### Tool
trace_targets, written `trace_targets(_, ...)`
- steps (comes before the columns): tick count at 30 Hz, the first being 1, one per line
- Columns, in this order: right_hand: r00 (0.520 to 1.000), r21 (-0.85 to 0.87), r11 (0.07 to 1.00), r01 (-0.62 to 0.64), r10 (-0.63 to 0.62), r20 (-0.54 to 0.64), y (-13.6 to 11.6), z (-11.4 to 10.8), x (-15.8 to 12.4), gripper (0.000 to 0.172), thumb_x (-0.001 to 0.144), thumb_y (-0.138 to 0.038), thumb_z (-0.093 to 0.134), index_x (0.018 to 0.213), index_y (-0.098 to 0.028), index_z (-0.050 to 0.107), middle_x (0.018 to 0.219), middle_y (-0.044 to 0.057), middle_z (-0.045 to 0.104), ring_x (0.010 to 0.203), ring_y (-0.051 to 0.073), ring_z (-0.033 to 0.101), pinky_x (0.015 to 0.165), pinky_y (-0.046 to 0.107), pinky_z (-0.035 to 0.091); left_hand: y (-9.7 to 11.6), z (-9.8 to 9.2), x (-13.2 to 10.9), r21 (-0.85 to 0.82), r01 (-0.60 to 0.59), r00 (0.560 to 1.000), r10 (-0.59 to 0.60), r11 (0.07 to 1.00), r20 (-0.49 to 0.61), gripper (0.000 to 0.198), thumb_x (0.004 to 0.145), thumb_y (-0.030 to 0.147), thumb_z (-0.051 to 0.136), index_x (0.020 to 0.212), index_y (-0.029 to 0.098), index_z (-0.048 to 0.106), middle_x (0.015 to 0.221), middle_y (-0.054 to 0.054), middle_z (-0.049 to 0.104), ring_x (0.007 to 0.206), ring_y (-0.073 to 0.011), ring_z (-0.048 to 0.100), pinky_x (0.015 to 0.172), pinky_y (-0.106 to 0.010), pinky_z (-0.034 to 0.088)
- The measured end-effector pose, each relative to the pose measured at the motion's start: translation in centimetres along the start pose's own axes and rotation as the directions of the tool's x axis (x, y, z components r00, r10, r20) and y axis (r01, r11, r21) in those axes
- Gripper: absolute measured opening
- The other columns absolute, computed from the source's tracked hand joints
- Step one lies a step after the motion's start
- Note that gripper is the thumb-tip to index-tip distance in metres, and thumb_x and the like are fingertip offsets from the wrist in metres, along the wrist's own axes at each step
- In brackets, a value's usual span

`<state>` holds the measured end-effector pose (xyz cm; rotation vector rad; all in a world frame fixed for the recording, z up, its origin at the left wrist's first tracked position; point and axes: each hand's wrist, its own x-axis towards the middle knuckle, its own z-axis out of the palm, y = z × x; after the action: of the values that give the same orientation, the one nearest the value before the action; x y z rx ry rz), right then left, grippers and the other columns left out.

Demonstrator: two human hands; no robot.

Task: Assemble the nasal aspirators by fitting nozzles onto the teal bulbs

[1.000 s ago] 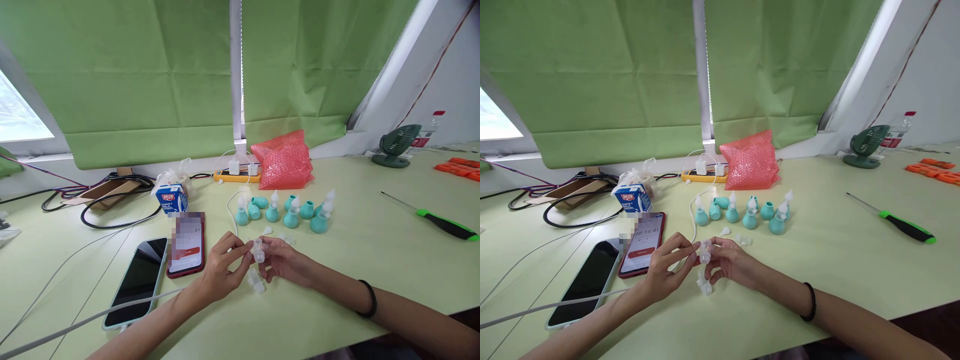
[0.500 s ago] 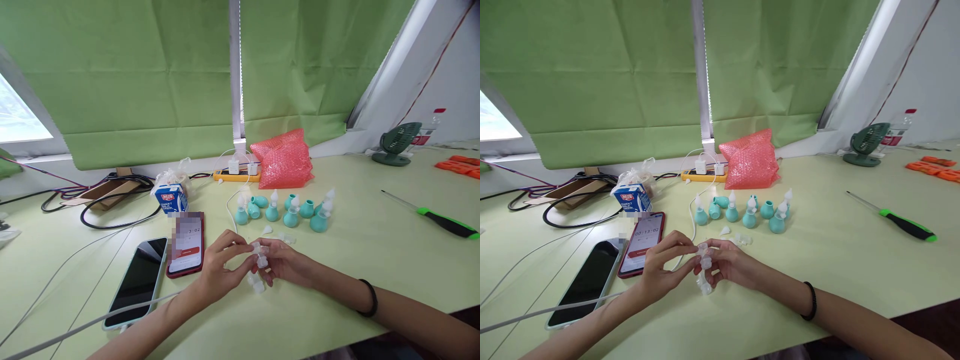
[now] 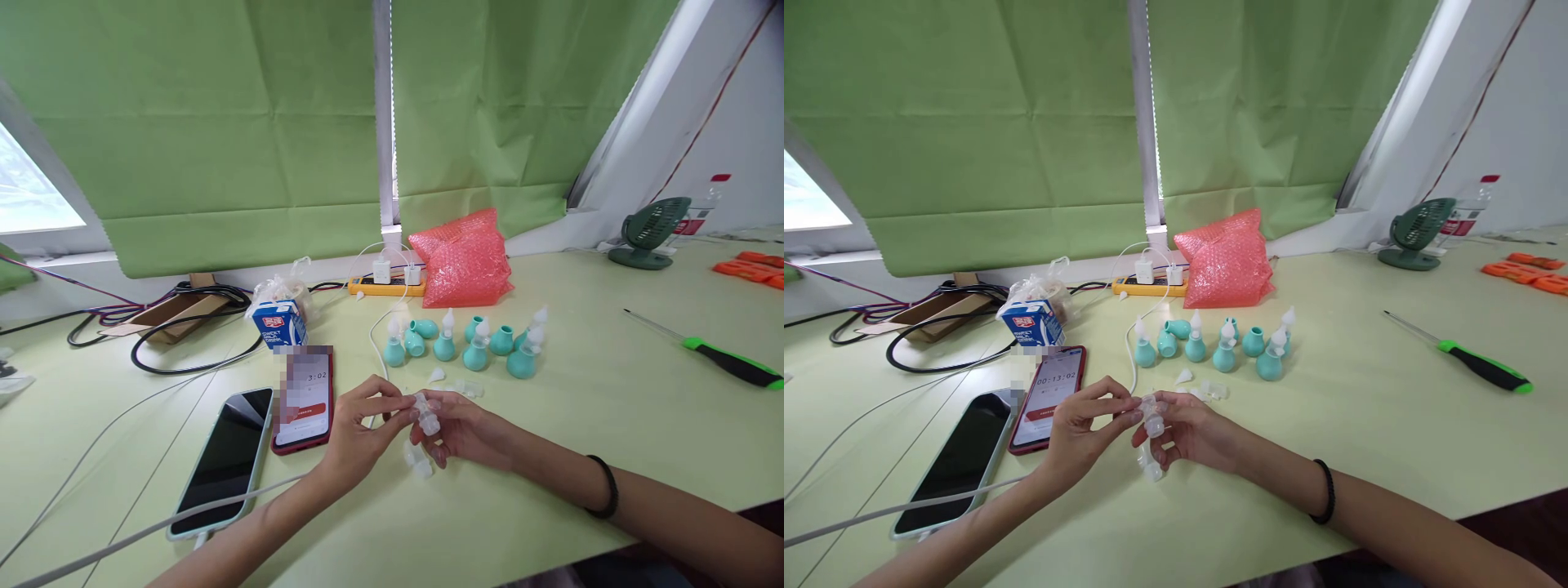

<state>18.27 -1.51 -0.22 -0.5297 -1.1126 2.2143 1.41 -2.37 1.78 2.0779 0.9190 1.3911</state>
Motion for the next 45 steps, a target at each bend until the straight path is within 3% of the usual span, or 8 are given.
trace_targets(5,1.0,0.007,1.0,0.02,-0.02,0.003,0.0,0.0,0.0,0.018,0.078,-0.032,0.05,0.084,-0.016,0.05,0.075,0.005,0.061,0.051,0.009,0.052,0.049,0.022,0.043,-0.1,0.1,-0.1,0.065,-0.141,0.99,0.142,0.988,0.003,0.013,0.072,0.015,0.058,0.08,0.017,0.068,0.066,-0.004,0.056,0.059,-0.0115,0.052,0.049,-0.022,0.041)
trace_targets(8,1.0,0.017,1.0,0.023,-0.023,-0.007,0.0,0.1,0.0,0.018,0.079,-0.032,0.05,0.085,-0.015,0.051,0.075,0.005,0.06,0.052,0.009,0.052,0.049,0.022,0.043,-0.1,0.1,-0.2,0.07,-0.16,0.987,0.16,0.985,0.014,0.016,0.073,0.014,0.056,0.083,0.018,0.067,0.065,-0.004,0.056,0.059,-0.0113,0.051,0.049,-0.022,0.041)
trace_targets(23,0.999,0.05,0.999,0.014,-0.012,-0.04,0.0,0.2,-0.1,0.019,0.078,-0.033,0.051,0.081,-0.014,0.053,0.071,0.004,0.06,0.049,0.008,0.05,0.047,0.021,0.041,-0.1,0.2,-0.4,0.043,-0.162,0.986,0.16,0.986,0.039,0.021,0.074,0.013,0.053,0.091,0.019,0.065,0.064,-0.004,0.055,0.058,-0.0111,0.049,0.049,-0.022,0.04)
trace_targets(30,0.998,0.022,1.0,0.014,-0.013,-0.06,-0.2,0.4,-0.2,0.019,0.079,-0.034,0.049,0.08,-0.014,0.053,0.068,0.002,0.058,0.041,0.003,0.039,0.042,0.017,0.031,0.0,0.3,-0.5,-0.029,-0.012,0.997,0.014,0.999,0.079,0.018,0.077,0.016,0.051,0.088,0.016,0.066,0.061,-0.002,0.052,0.054,-0.0103,0.047,0.048,-0.022,0.038)
trace_targets(33,0.998,0.012,1.0,0.027,-0.026,-0.055,-0.1,0.4,-0.2,0.018,0.079,-0.033,0.049,0.08,-0.015,0.052,0.069,0.002,0.058,0.04,0.002,0.035,0.042,0.018,0.026,-0.4,0.3,-0.5,0.033,-0.125,0.989,0.122,0.992,0.078,0.019,0.076,0.011,0.051,0.088,0.015,0.065,0.06,-0.003,0.051,0.055,-0.0105,0.046,0.048,-0.022,0.037)
trace_targets(37,0.998,-0.006,0.999,0.047,-0.047,-0.044,-0.1,0.4,-0.2,0.016,0.079,-0.032,0.049,0.081,-0.015,0.05,0.068,0.002,0.058,0.038,0.002,0.03,0.042,0.018,0.022,-1.0,0.0,-0.5,0.205,-0.398,0.917,0.382,0.894,0.114,0.025,0.072,0.005,0.052,0.094,0.014,0.061,0.061,-0.003,0.05,0.057,-0.0117,0.042,0.049,-0.024,0.037)
trace_targets(42,0.993,-0.05,0.995,0.087,-0.09,-0.077,-0.2,0.6,-0.3,0.015,0.079,-0.031,0.05,0.081,-0.015,0.048,0.069,0.002,0.059,0.037,0.001,0.024,0.042,0.019,0.018,-1.3,-0.6,-0.5,0.307,-0.504,0.863,0.458,0.807,0.212,0.033,0.07,0.004,0.05,0.101,0.012,0.056,0.067,-0.006,0.049,0.059,-0.0134,0.041,0.049,-0.026,0.035)
trace_targets(45,0.989,-0.084,0.99,0.112,-0.119,-0.089,-0.3,0.5,-0.3,0.016,0.079,-0.031,0.051,0.082,-0.015,0.048,0.07,0.003,0.06,0.036,0.0,0.019,0.041,0.019,0.015,-1.1,-0.7,-0.5,0.254,-0.493,0.866,0.439,0.832,0.24,0.037,0.07,0.002,0.046,0.104,0.014,0.055,0.067,-0.005,0.048,0.059,-0.0136,0.041,0.049,-0.026,0.035)
